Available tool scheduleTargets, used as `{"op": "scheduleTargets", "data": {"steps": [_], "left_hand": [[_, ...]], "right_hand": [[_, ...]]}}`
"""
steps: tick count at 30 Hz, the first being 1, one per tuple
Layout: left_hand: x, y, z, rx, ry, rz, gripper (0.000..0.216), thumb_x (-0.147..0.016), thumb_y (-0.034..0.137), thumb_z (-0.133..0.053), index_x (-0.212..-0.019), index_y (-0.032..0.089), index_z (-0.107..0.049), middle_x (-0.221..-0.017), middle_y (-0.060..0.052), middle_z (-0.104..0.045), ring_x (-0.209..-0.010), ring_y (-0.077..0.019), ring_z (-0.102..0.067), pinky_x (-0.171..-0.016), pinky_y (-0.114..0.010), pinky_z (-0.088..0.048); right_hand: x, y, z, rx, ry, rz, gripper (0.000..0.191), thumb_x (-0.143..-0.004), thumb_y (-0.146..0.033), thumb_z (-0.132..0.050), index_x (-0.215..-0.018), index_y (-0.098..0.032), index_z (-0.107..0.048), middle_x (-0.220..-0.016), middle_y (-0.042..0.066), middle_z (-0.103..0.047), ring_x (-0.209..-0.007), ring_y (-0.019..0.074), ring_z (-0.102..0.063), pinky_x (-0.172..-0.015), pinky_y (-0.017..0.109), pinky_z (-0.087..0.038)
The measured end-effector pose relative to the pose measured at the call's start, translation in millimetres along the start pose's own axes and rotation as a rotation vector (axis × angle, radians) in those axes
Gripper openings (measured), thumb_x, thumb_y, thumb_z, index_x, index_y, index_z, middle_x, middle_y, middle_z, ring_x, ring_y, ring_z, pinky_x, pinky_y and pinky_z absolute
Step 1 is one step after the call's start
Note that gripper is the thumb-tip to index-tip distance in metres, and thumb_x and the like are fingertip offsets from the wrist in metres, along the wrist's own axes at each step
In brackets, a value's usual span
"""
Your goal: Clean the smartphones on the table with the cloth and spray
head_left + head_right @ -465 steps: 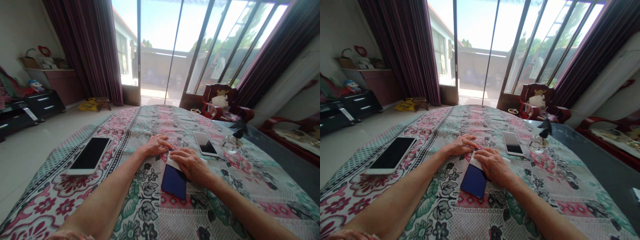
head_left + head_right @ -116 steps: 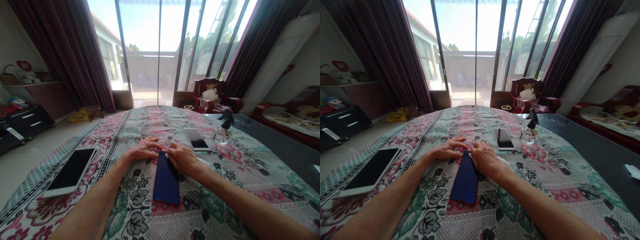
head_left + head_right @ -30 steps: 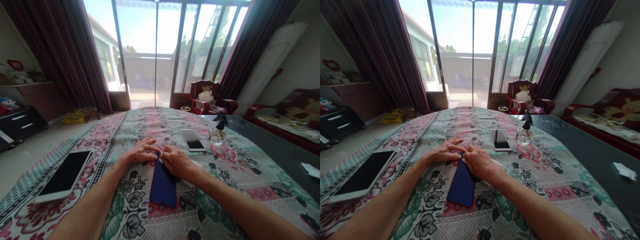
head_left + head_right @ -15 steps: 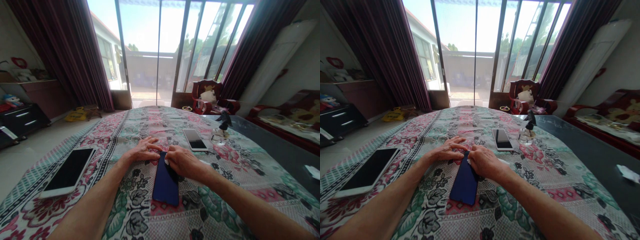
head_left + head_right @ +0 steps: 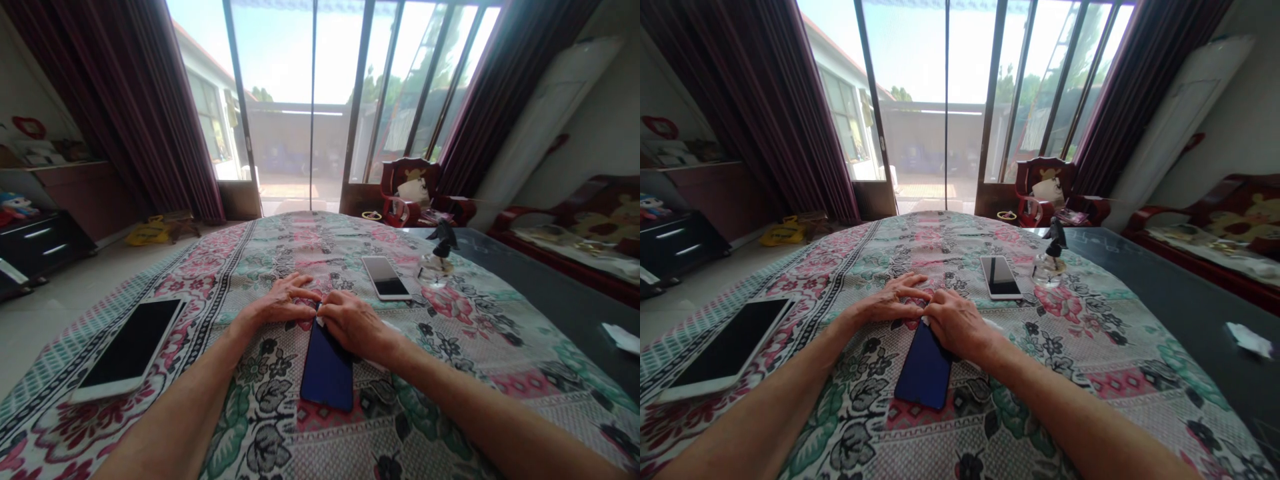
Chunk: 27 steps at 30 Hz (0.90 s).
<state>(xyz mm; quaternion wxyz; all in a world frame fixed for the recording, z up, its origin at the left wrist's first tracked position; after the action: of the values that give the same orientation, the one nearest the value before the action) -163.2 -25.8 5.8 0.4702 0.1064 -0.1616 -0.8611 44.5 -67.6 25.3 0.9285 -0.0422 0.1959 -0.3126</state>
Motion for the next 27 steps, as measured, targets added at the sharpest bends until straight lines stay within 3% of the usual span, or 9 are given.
{"op": "scheduleTargets", "data": {"steps": [7, 13, 19, 27], "left_hand": [[0, 1, -1, -0.007, 0.004, 0.004, 0.038, -0.081, 0.051, -0.064, -0.118, 0.045, -0.061, -0.152, 0.006, -0.031, -0.143, -0.0309, -0.017, -0.115, -0.053, -0.013], [1, 6, 2, -0.007, -0.014, 0.023, 0.036, -0.083, 0.05, -0.063, -0.118, 0.042, -0.062, -0.152, 0.005, -0.032, -0.143, -0.0313, -0.016, -0.116, -0.052, -0.013], [1, 8, 4, -0.009, -0.015, 0.005, 0.035, -0.084, 0.051, -0.062, -0.118, 0.044, -0.061, -0.153, 0.007, -0.031, -0.143, -0.0315, -0.018, -0.115, -0.052, -0.014], [-1, -1, -3, -0.016, 0.008, 0.004, 0.037, -0.08, 0.055, -0.063, -0.116, 0.046, -0.062, -0.152, 0.009, -0.033, -0.143, -0.0286, -0.018, -0.116, -0.052, -0.014]], "right_hand": [[1, 2, 5, -0.025, -0.023, -0.008, 0.022, -0.09, -0.018, -0.047, -0.089, -0.017, -0.069, -0.092, 0.008, -0.061, -0.086, 0.0173, -0.053, -0.078, 0.03, -0.04], [3, 12, 30, -0.084, -0.176, -0.064, 0.02, -0.08, -0.01, -0.053, -0.079, -0.019, -0.071, -0.081, 0.004, -0.061, -0.07, 0.0124, -0.053, -0.066, 0.026, -0.039], [7, 21, 45, -0.183, -0.289, -0.056, 0.024, -0.075, -0.007, -0.056, -0.084, -0.021, -0.073, -0.082, 0.003, -0.064, -0.072, 0.0124, -0.055, -0.068, 0.024, -0.04], [3, 2, 23, -0.154, -0.14, -0.019, 0.022, -0.082, -0.013, -0.05, -0.082, -0.02, -0.071, -0.083, 0.004, -0.062, -0.074, 0.0132, -0.053, -0.068, 0.027, -0.039]]}}
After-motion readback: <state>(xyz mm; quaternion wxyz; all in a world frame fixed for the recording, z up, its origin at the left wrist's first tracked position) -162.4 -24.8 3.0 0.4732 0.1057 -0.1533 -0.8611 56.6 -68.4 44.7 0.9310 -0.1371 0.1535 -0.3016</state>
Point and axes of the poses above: each hand's wrist, its own x-axis away from the middle knuckle, its own z-axis out of the back of the hand, y = z × x, the point moved 1 cm from there along -x, towards the middle knuckle
